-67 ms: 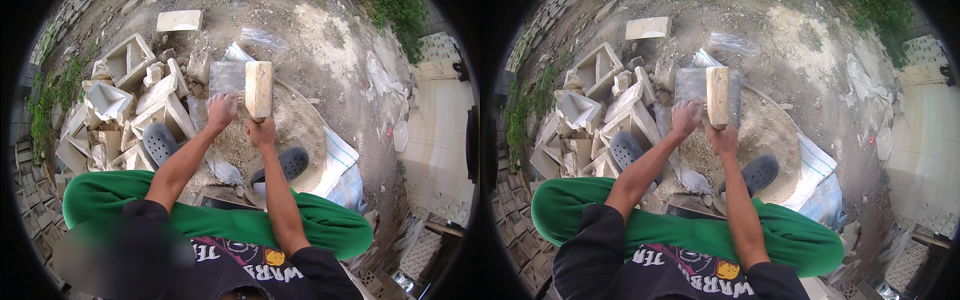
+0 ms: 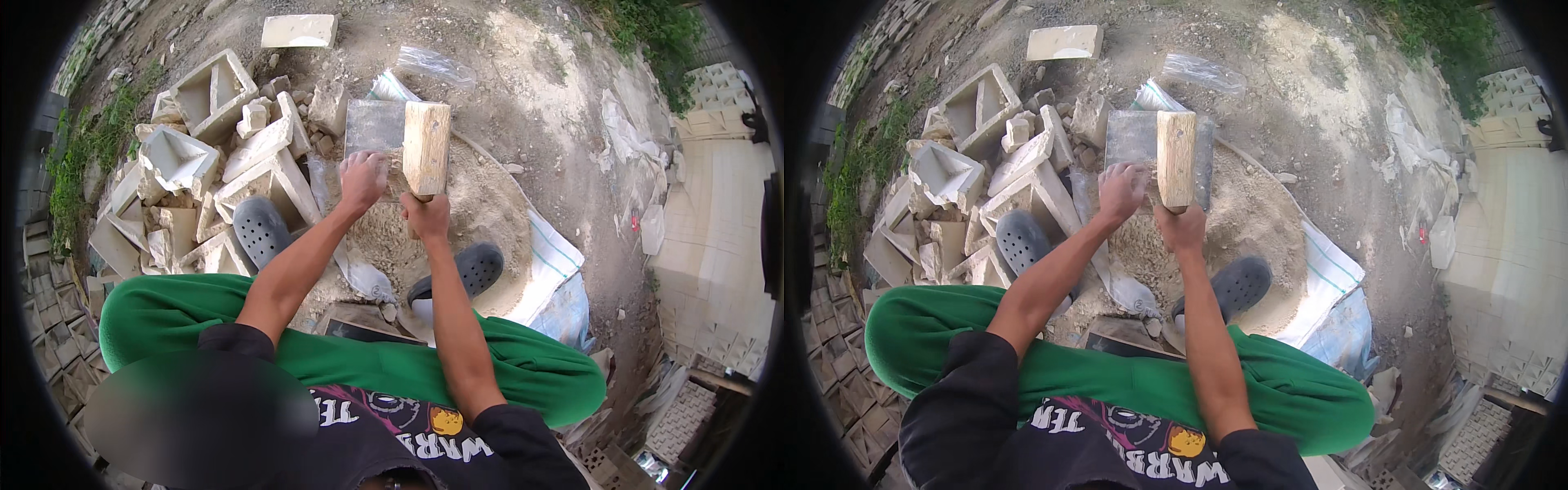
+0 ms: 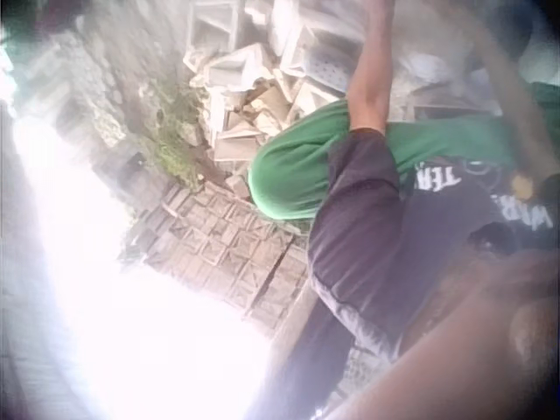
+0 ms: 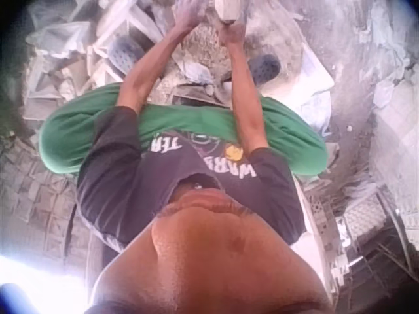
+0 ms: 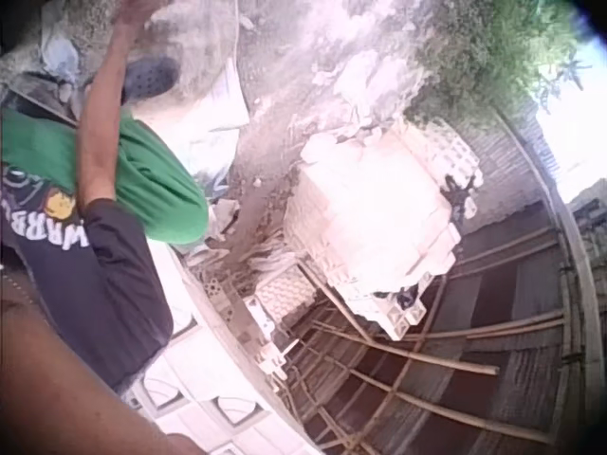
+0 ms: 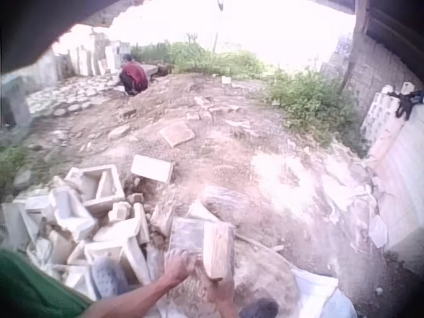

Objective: The person sits on the ground and uses a wooden mallet to repeatedly strike a small stone fragment placed on a larger flat stone. The person breaks the stone into smaller pieces and dust, occasionally adjusting the fragment's position.

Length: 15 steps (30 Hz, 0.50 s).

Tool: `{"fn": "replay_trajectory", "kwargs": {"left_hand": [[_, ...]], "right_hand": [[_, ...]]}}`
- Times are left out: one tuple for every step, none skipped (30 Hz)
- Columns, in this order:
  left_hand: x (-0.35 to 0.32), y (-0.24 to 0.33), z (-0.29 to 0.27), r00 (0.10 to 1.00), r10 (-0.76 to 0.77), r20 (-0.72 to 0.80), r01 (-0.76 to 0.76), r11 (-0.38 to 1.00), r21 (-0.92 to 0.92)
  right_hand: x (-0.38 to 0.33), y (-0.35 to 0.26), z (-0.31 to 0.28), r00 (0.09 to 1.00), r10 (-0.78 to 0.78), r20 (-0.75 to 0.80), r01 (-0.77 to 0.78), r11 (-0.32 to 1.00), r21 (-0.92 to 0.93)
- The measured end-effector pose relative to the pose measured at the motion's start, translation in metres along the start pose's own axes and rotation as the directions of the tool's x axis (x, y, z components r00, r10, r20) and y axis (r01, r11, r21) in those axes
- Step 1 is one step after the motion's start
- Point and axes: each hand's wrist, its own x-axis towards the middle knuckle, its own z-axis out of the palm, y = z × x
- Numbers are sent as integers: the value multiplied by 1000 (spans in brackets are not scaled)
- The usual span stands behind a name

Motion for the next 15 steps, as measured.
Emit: {"fn": "replay_trajectory", "kwargs": {"left_hand": [[7, -2, 2, 1000, -12, -25, 11, 1000, -17], [6, -4, 5, 999, -27, -38, 25, 999, -37], [5, -4, 7, 998, -36, -49, 33, 998, -62], [1, -4, 4, 999, -9, -51, 6, 998, -69], [-5, -4, 2, 998, 20, -52, -23, 997, -76], [-9, -3, 0, 997, 50, -52, -54, 995, -84], [-13, -2, -6, 996, 73, -41, -76, 994, -72], [-17, -3, -14, 995, 91, -29, -92, 994, -53], [-20, -3, -19, 993, 114, -15, -115, 993, -40], [-22, -7, -19, 992, 126, -16, -127, 991, -40], [-26, -12, -18, 990, 138, -11, -138, 989, -44], [-30, -16, -16, 989, 150, -6, -150, 988, -47], [-32, -15, -18, 988, 158, -1, -157, 986, -48], [-34, -14, -19, 986, 165, 5, -165, 985, -49], [-36, -13, -21, 985, 174, 11, -173, 984, -50]], "right_hand": [[11, 1, 3, 1000, -18, 10, 18, 1000, 6], [15, 19, 10, 998, -57, -36, 53, 992, -113], [20, 50, 19, 991, -104, -85, 82, 970, -231], [19, 57, 23, 980, -154, -124, 103, 934, -342], [23, 62, 23, 993, -57, -107, 23, 954, -299], [28, 67, 20, 995, 40, -88, -62, 964, -258], [29, 67, 18, 988, 139, -60, -149, 964, -219], [23, 43, 13, 966, 249, 71, -251, 968, 27], [17, 25, 7, 974, 218, 55, -219, 976, 18], [13, 8, 4, 982, 183, 40, -183, 983, 11], [10, 0, 1, 988, 153, 23, -153, 988, 3], [12, -4, 1, 996, 82, -20, -82, 996, 29], [13, -7, -1, 1000, 13, -18, -12, 999, 45], [13, -10, -2, 998, -57, -17, 58, 996, 62], [14, -11, -2, 992, -126, -17, 127, 989, 80]]}}
